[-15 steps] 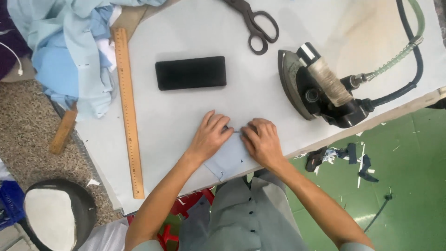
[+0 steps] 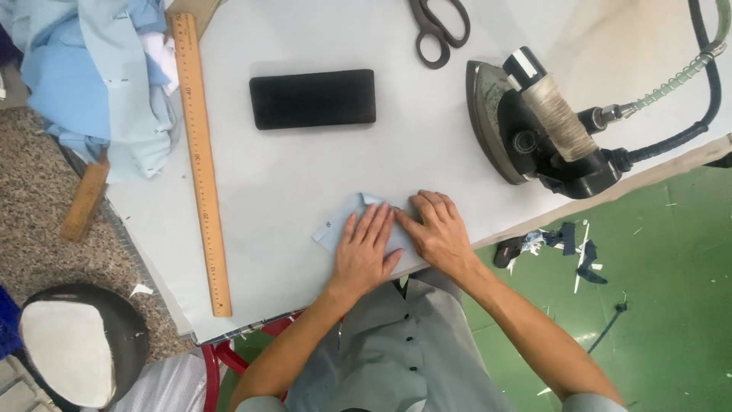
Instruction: The person irons a small piece of light blue fabric on a white table using a steam iron. They repeatedly smooth the fabric with their hand, iron it, and use scissors to trim the edges. A black rectangular object is also handled and placed on the fabric during the process.
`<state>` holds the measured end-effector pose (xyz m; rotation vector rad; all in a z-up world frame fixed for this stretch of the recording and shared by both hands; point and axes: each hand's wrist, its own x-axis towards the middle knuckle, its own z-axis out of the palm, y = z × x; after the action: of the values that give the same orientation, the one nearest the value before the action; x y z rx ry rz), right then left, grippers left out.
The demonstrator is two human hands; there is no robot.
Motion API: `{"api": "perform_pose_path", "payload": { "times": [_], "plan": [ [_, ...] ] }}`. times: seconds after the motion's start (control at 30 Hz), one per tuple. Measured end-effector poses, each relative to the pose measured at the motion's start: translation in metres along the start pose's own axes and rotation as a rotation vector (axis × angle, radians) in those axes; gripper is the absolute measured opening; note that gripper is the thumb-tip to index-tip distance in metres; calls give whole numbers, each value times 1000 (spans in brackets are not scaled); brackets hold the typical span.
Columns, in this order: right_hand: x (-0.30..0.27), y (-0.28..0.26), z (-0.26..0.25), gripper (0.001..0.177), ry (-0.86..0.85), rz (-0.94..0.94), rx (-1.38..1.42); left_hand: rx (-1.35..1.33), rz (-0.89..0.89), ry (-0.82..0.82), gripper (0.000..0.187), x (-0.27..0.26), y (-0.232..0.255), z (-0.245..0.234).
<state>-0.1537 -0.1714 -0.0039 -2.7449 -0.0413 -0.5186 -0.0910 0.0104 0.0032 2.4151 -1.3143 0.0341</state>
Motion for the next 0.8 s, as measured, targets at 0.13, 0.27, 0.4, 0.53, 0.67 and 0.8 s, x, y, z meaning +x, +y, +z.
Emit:
{"api": "perform_pose_path", "payload": {
  "times": [0.13,0.27,0.4,0.53,0.67,0.8],
  "plan": [
    [6,33,-76,28,22,-51,-99,-28,-31,-14,66,-1,-4,-1],
    [33,69,-165,70,-124,144,-526,64,-8,-174,68,-1,-6,-8],
    [33,93,-189,67,-354,120,-484,76,-4,-184,69,0,-6,-10],
    [74,103,-203,61,-451,77,-657,46,-27,-146,65,4,-7,-14],
    [133,124,-176,55,-634,654,1,42,-18,-147,70,3,-9,-13],
    [143,119,-172,50,-688,884,154,46,5,-156,74,7,-13,-16]
  ]
}}
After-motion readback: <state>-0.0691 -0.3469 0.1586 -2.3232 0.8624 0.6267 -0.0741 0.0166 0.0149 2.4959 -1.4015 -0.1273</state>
